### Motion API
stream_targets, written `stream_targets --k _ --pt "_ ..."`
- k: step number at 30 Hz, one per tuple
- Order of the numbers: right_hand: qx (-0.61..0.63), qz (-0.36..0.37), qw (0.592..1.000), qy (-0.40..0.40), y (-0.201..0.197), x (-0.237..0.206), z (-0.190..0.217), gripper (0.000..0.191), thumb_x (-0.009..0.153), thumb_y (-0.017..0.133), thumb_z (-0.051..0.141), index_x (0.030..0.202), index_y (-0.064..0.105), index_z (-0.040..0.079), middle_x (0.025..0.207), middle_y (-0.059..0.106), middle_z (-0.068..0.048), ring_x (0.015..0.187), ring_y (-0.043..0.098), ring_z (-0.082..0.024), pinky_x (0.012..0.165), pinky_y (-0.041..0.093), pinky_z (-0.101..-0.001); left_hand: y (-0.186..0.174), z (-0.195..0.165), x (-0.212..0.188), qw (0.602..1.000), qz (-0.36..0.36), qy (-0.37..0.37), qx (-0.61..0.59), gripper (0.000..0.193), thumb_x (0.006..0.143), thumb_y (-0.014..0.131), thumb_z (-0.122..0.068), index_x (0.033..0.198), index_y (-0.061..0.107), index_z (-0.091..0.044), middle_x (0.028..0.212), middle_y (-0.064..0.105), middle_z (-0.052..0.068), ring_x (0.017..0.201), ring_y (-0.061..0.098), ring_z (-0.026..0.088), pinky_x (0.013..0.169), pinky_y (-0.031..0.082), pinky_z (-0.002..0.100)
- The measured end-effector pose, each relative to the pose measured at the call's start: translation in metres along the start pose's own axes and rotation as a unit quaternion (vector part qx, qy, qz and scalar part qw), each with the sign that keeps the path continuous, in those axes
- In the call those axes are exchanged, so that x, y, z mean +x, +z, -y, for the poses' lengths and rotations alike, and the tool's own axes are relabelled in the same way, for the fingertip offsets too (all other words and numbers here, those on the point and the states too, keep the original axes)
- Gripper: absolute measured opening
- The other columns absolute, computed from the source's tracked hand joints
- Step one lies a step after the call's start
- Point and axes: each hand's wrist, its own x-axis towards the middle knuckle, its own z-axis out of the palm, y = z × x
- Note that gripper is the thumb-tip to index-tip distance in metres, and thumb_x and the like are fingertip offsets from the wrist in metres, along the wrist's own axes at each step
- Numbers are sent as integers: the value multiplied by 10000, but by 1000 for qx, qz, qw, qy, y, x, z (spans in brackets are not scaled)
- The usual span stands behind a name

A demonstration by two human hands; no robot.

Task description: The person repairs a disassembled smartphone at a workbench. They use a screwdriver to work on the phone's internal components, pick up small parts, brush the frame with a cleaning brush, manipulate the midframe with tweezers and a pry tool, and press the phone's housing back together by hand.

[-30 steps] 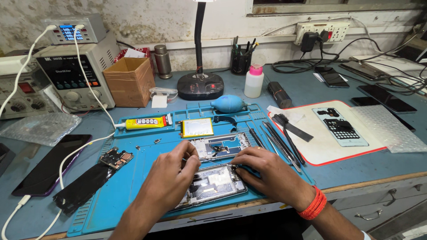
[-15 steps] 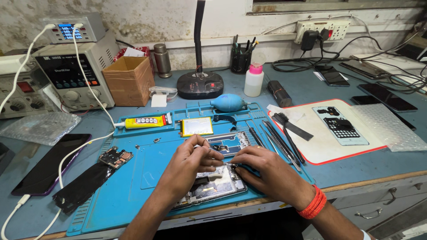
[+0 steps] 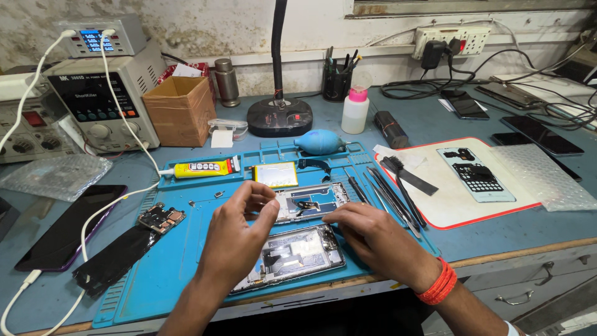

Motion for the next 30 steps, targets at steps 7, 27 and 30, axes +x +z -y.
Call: stream_targets --k 7,27,30 --pt "20 -13 996 83 -3 -1 4 362 913 592 -18 1258 667 61 1019 711 -127 885 722 -293 763 560 -392 3 -4 -27 942 81 269 183 574 807 798 -365 1262 619 -65 1296 605 182 1227 552 382 1026 428 468" --pt "5 -203 979 -30 7 -53 19 322 820 732 -51 1117 705 69 979 713 -71 814 728 -188 668 578 -293 10 -6 -19 941 237 182 159 726 698 848 -320 1358 578 -184 1221 586 114 1151 592 324 969 495 423" --pt "3 -181 984 -5 2 -46 19 291 826 748 -24 1101 712 65 990 716 -77 828 738 -213 670 585 -305 9 -3 -22 937 228 196 177 685 718 842 -343 1316 569 -152 1203 610 124 1138 600 339 978 488 427"
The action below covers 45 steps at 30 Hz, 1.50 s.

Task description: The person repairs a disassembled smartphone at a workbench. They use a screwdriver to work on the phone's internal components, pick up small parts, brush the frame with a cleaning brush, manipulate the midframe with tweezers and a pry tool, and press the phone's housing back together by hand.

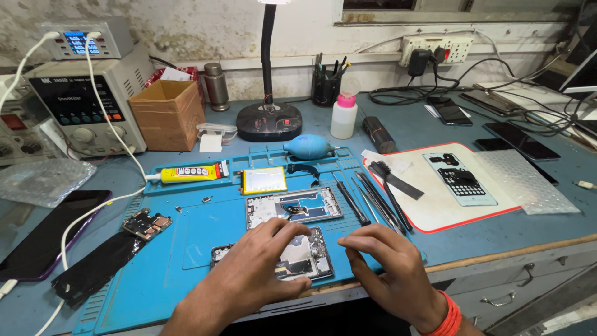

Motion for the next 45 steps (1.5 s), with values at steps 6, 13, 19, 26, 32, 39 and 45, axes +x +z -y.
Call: stream_targets --k 6,13,19,26,32,39,45 --pt "-27 89 992 81 -12 36 -10 197 853 751 87 1047 730 60 948 739 -80 781 742 -219 633 578 -323 2 12 -1 1000 -6 11 22 704 744 843 -377 1340 586 -105 1216 647 162 1201 574 334 1023 448 431" --pt "-31 190 981 40 10 122 -61 220 858 769 166 1040 746 45 944 769 -115 796 757 -211 708 604 -352 12 18 -3 996 -56 57 25 592 747 831 -354 1228 629 -74 1205 679 143 1201 589 326 1038 444 437" --pt "-29 164 986 8 89 173 -95 237 805 808 157 987 758 14 924 754 -193 845 758 -314 759 601 -395 16 17 -7 994 -84 63 8 567 773 830 -357 1221 633 -71 1217 675 146 1210 593 328 1052 440 444" --pt "-125 185 974 40 138 174 -120 88 795 752 101 854 800 57 838 739 -201 817 730 -372 757 588 -436 15 12 -8 995 -87 51 -5 534 780 832 -338 1204 636 -80 1225 661 154 1210 592 331 1043 434 450" --pt "-91 159 978 100 141 173 -129 154 790 779 136 878 757 12 820 735 -200 801 733 -366 733 573 -439 16 10 -8 995 -87 54 -2 556 774 833 -346 1210 622 -74 1213 663 144 1201 594 329 1030 439 452" --pt "-136 192 965 119 143 173 -131 127 842 746 167 878 768 47 844 746 -186 831 723 -373 758 557 -462 16 11 -8 995 -86 58 -6 556 775 830 -348 1210 623 -71 1214 663 141 1190 597 323 1018 441 447" --pt "-127 179 971 98 141 175 -135 85 819 719 103 863 727 31 831 752 -169 835 722 -366 748 559 -458 19 13 -8 995 -89 46 1 555 773 826 -368 1208 631 -83 1193 677 123 1194 602 310 1027 440 447"
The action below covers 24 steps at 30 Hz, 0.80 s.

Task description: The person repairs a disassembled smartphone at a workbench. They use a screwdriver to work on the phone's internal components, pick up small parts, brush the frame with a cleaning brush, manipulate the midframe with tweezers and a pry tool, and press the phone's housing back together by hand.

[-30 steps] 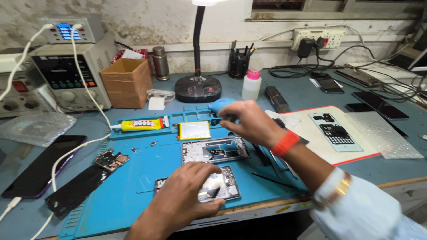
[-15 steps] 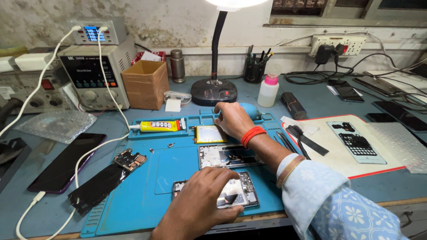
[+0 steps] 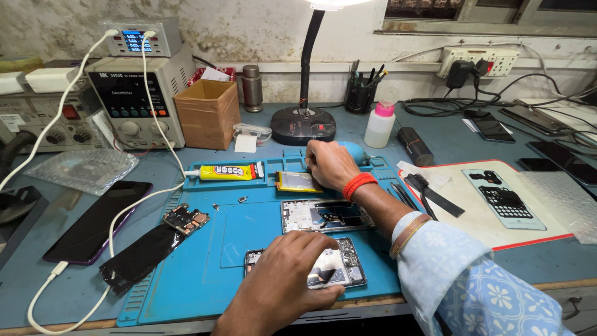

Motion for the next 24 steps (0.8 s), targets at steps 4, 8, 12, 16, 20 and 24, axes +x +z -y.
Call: stream_targets --k 4,8,12,16,20,24 --pt "45 -20 999 17 -12 1 4 90 865 720 117 904 737 38 847 747 -179 839 736 -354 763 572 -439 -1 -1 0 1000 -22 4 12 586 755 845 -383 1211 630 -85 1197 678 131 1178 599 325 1035 429 462" --pt "60 -68 996 -22 -37 -4 19 103 819 769 119 879 786 37 857 769 -166 793 753 -287 719 592 -388 -5 -5 2 998 -1 -56 0 627 710 860 -404 1211 624 -109 1184 676 115 1151 589 324 1012 433 457" --pt "166 -58 984 7 -73 -19 43 114 850 753 106 908 787 14 784 783 -108 654 727 -138 602 599 -296 -5 -6 1 999 -5 -51 8 604 717 872 -379 1192 612 -112 1172 685 112 1126 606 331 995 445 460" --pt "252 -49 967 5 -103 -52 64 120 876 763 101 899 775 -17 757 752 -74 648 683 -74 558 579 -262 -1 -4 -2 993 -98 43 59 682 716 896 -326 1238 534 -79 1173 677 170 1087 647 379 970 472 508" --pt "402 -90 911 -9 -116 -92 75 128 929 734 98 974 749 -21 881 764 -70 779 717 -96 652 647 -273 1 4 -6 973 -196 96 73 738 718 919 -342 1237 467 -76 1268 661 210 1134 666 409 951 516 528" --pt "528 -127 839 38 -115 -124 80 133 941 726 79 1019 712 -27 927 776 -98 845 742 -139 712 640 -298 2 12 -11 958 -235 55 -155 734 747 938 -293 1250 433 -118 1406 630 219 1180 740 302 860 636 384"
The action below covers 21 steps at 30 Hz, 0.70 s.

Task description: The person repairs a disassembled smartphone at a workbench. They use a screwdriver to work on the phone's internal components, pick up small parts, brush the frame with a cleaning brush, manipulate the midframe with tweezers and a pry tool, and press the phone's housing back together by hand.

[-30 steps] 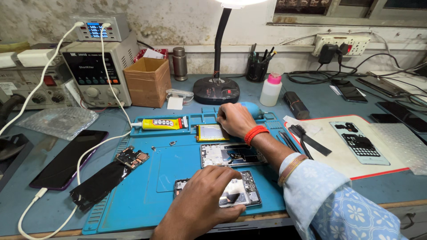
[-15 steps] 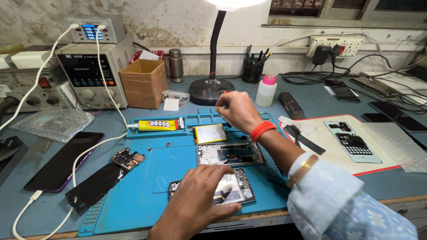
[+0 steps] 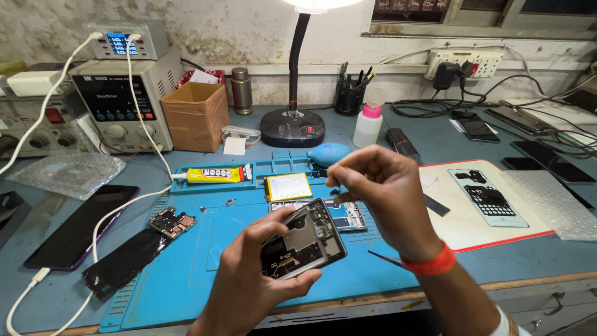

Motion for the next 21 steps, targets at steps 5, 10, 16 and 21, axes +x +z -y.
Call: stream_targets --k 5,10,16,21 --pt "59 -22 998 17 8 -29 -4 147 921 735 58 1042 724 -25 917 787 -120 864 770 -171 714 638 -317 -6 9 -7 991 -18 92 -97 778 802 940 -228 1332 374 -158 1482 582 278 1282 705 334 970 673 410" --pt "70 -23 997 16 15 -36 -5 128 932 729 53 1033 729 -25 917 788 -123 854 766 -163 730 665 -336 -6 11 -8 989 -24 106 -99 797 786 941 -222 1337 368 -166 1466 581 306 1282 695 354 990 666 427" --pt "71 -31 997 23 18 -37 -6 130 927 730 57 1025 736 -29 924 791 -125 835 764 -153 733 670 -335 -7 8 -7 992 -25 98 -80 799 782 941 -227 1324 357 -158 1468 581 301 1283 697 346 985 669 419" --pt "23 -35 999 1 16 -37 -9 123 922 743 47 1018 739 -29 909 793 -124 802 756 -145 732 675 -329 -6 8 -7 992 -22 97 -72 784 777 939 -228 1302 361 -151 1462 584 299 1272 698 342 973 669 414"
